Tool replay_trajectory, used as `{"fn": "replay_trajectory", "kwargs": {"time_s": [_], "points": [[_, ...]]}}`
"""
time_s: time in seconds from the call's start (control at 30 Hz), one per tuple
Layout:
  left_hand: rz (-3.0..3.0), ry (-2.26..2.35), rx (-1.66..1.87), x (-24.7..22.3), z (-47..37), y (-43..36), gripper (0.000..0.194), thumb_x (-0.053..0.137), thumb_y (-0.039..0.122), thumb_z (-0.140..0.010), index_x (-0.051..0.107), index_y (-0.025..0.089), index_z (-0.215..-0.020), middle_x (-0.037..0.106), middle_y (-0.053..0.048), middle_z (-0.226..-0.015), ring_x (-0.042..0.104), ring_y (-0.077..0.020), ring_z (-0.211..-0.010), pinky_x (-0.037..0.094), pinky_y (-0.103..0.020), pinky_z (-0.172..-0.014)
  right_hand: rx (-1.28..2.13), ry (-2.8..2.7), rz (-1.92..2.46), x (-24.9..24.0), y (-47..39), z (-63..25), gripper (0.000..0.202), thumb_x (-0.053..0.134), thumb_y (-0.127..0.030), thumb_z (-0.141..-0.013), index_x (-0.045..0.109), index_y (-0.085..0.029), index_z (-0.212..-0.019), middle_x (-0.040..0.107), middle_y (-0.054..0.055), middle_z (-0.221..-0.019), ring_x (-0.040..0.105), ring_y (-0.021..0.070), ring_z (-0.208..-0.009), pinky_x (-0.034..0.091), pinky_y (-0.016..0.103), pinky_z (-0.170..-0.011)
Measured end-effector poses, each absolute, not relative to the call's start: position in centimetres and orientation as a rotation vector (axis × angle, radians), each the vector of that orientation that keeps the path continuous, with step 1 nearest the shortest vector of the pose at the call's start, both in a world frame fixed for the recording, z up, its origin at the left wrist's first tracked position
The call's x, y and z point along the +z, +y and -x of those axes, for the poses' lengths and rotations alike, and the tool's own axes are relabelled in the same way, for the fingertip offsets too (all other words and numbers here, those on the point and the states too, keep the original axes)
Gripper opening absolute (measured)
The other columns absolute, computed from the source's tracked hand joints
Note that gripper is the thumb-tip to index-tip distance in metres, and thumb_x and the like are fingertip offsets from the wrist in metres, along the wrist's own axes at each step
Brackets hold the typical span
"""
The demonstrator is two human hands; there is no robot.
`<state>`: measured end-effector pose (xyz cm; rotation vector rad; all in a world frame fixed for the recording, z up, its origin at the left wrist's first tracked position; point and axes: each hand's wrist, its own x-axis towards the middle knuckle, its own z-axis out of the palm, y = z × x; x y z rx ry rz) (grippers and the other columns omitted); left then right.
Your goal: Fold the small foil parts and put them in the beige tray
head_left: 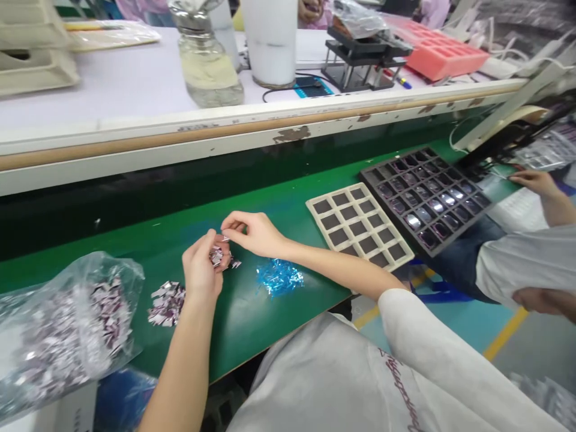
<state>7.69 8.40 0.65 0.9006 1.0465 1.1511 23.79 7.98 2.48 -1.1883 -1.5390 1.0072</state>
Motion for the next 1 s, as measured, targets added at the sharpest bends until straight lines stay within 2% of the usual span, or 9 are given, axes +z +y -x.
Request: {"fn": "replay_trajectory", "kwargs": {"time_s": [0.13,0.37,0.57,0.67,0.8,0.9,1.0], "points": [[-1.095,1.085,1.287,0.4,-8.4,7.5,0.036,0.084,0.042,-0.088,0.065,0.017,-0.071,0.053,0.004,-0.057,0.042,-0.0071,-0.043,0.027,-0.020,-0.041,1.021,-1.503,1.228,2.8,7.7,-23.5,0.005,0.071,-0.023,-0.099,0.070,-0.019,-0.094,0.077,-0.002,-0.094,0.070,0.0116,-0.084,0.051,0.024,-0.083],[-1.009,1.105,1.317,0.3,-9.1,6.9,0.040,0.089,0.045,-0.084,0.063,0.017,-0.071,0.052,0.006,-0.054,0.039,-0.0072,-0.043,0.027,-0.021,-0.041,0.897,-1.570,1.274,2.4,7.1,-23.1,0.011,0.067,-0.030,-0.104,0.069,-0.021,-0.098,0.077,-0.001,-0.101,0.068,0.0114,-0.083,0.050,0.023,-0.081],[-0.967,1.156,1.386,0.0,-9.3,7.1,0.047,0.091,0.050,-0.079,0.059,0.018,-0.068,0.050,0.007,-0.053,0.038,-0.0065,-0.043,0.027,-0.020,-0.041,0.612,-1.723,1.096,2.1,6.0,-23.4,0.014,0.066,-0.031,-0.107,0.072,-0.021,-0.100,0.077,0.007,-0.119,0.068,0.0191,-0.119,0.052,0.031,-0.105],[-1.000,1.191,1.387,0.0,-9.3,7.1,0.052,0.090,0.057,-0.080,0.057,0.018,-0.067,0.050,0.007,-0.055,0.040,-0.0061,-0.045,0.029,-0.018,-0.042,0.585,-1.667,1.067,2.1,5.5,-23.4,0.010,0.067,-0.025,-0.105,0.074,-0.022,-0.098,0.078,0.007,-0.113,0.068,0.0209,-0.115,0.054,0.035,-0.098],[-0.992,1.157,1.379,-0.3,-9.3,7.6,0.057,0.086,0.064,-0.083,0.053,0.020,-0.067,0.049,0.006,-0.054,0.038,-0.0059,-0.042,0.025,-0.019,-0.040,0.641,-1.600,1.113,1.7,5.8,-23.9,0.009,0.068,-0.020,-0.101,0.075,-0.020,-0.095,0.075,0.006,-0.100,0.067,0.0202,-0.099,0.050,0.030,-0.075],[-0.968,1.134,1.383,-0.2,-9.2,7.8,0.056,0.085,0.064,-0.085,0.053,0.021,-0.070,0.051,0.006,-0.054,0.038,-0.0056,-0.041,0.024,-0.019,-0.040,0.686,-1.744,1.301,1.1,6.1,-24.5,0.016,0.066,-0.015,-0.098,0.074,-0.019,-0.086,0.072,0.004,-0.091,0.064,0.0189,-0.086,0.048,0.033,-0.081],[-0.894,1.097,1.371,0.2,-9.0,7.9,0.052,0.088,0.060,-0.083,0.057,0.020,-0.073,0.051,0.006,-0.054,0.037,-0.0053,-0.040,0.022,-0.020,-0.040,0.618,-2.073,1.512,0.7,6.1,-25.1,0.017,0.067,-0.017,-0.098,0.075,-0.018,-0.083,0.073,0.008,-0.094,0.062,0.0242,-0.092,0.046,0.039,-0.087]]}}
